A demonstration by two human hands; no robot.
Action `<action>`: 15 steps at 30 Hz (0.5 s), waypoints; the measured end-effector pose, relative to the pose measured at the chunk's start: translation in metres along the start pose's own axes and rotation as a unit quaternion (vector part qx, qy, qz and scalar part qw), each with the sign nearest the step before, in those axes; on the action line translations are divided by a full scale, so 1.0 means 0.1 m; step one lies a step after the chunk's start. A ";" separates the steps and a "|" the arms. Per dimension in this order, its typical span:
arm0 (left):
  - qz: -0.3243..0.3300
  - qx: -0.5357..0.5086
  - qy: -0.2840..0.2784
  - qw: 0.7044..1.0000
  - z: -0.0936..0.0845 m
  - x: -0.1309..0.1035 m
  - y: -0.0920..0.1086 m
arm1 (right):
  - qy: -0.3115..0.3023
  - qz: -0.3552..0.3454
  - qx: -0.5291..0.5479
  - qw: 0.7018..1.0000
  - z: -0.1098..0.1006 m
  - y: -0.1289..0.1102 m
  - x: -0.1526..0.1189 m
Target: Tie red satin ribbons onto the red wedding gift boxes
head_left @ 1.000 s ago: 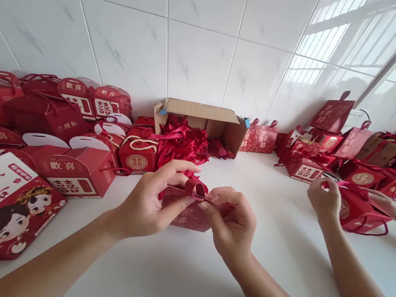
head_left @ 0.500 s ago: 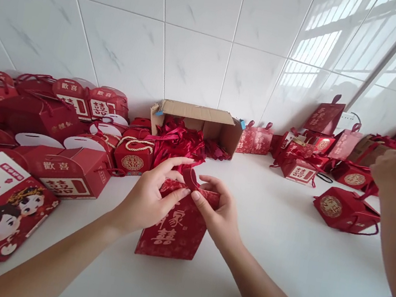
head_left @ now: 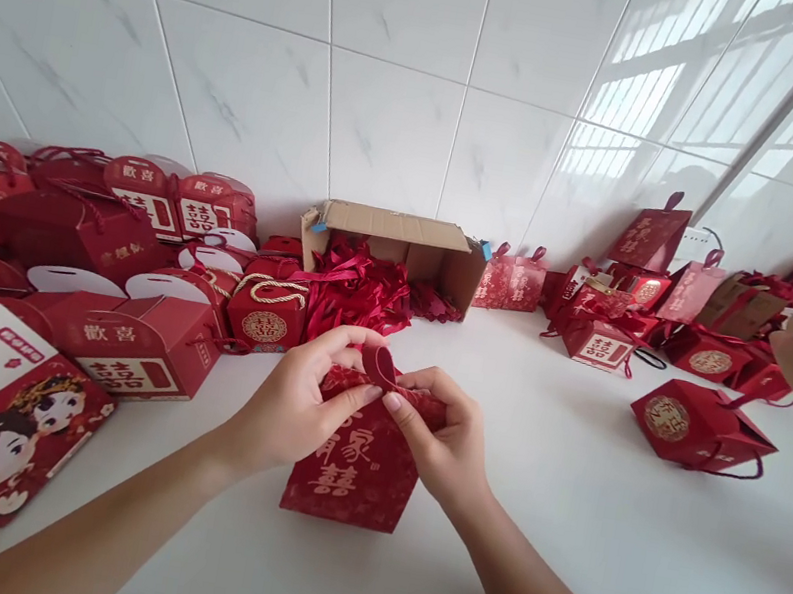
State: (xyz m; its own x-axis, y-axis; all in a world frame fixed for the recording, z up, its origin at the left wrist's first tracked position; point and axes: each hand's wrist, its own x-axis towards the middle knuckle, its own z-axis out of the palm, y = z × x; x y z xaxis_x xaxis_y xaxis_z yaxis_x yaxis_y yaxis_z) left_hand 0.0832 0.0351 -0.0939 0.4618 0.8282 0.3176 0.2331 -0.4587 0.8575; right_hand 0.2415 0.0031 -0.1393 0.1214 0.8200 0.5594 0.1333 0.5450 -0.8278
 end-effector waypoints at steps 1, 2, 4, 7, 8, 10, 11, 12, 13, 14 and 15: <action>0.000 -0.011 -0.003 1.000 0.01 0.00 -0.01 | 0.019 -0.036 -0.018 0.999 0.01 0.01 -0.01; 0.002 -0.022 -0.007 1.000 0.01 0.00 -0.02 | 0.036 -0.073 -0.039 0.996 0.02 0.02 -0.01; 0.013 -0.037 -0.009 0.999 0.03 0.00 -0.03 | 0.053 -0.136 -0.069 0.987 0.03 0.03 -0.02; 0.021 -0.042 -0.001 0.999 0.06 0.01 -0.04 | 0.050 -0.176 -0.080 0.980 0.03 0.04 -0.03; 0.022 -0.045 0.002 0.999 0.07 0.01 -0.05 | 0.048 -0.181 -0.081 0.979 0.03 0.04 -0.03; 0.028 -0.058 0.007 0.998 0.08 0.02 -0.09 | 0.047 -0.181 -0.085 0.979 0.03 0.05 -0.03; 0.031 -0.066 0.007 0.997 0.08 0.03 -0.12 | 0.046 -0.179 -0.087 0.979 0.03 0.06 -0.03; 0.033 -0.074 0.004 0.997 0.07 0.05 -0.15 | 0.045 -0.177 -0.089 0.979 0.04 0.07 -0.02; 0.033 -0.083 -0.004 0.996 0.06 0.06 -0.18 | 0.044 -0.174 -0.090 0.980 0.04 0.09 -0.02; 0.029 -0.091 -0.014 0.995 0.05 0.07 -0.21 | 0.043 -0.172 -0.092 0.980 0.05 0.10 -0.01; 0.024 -0.097 -0.026 0.995 0.03 0.08 -0.24 | 0.042 -0.171 -0.092 0.980 0.05 0.11 -0.01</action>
State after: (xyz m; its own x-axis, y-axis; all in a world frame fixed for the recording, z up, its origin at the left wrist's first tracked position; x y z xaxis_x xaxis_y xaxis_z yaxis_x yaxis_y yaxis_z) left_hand 0.0844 0.0517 -0.1131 0.5127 0.7867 0.3437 0.0421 -0.4229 0.9052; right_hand 0.2379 0.0097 -0.1494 0.1188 0.5736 0.8104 0.3545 0.7379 -0.5743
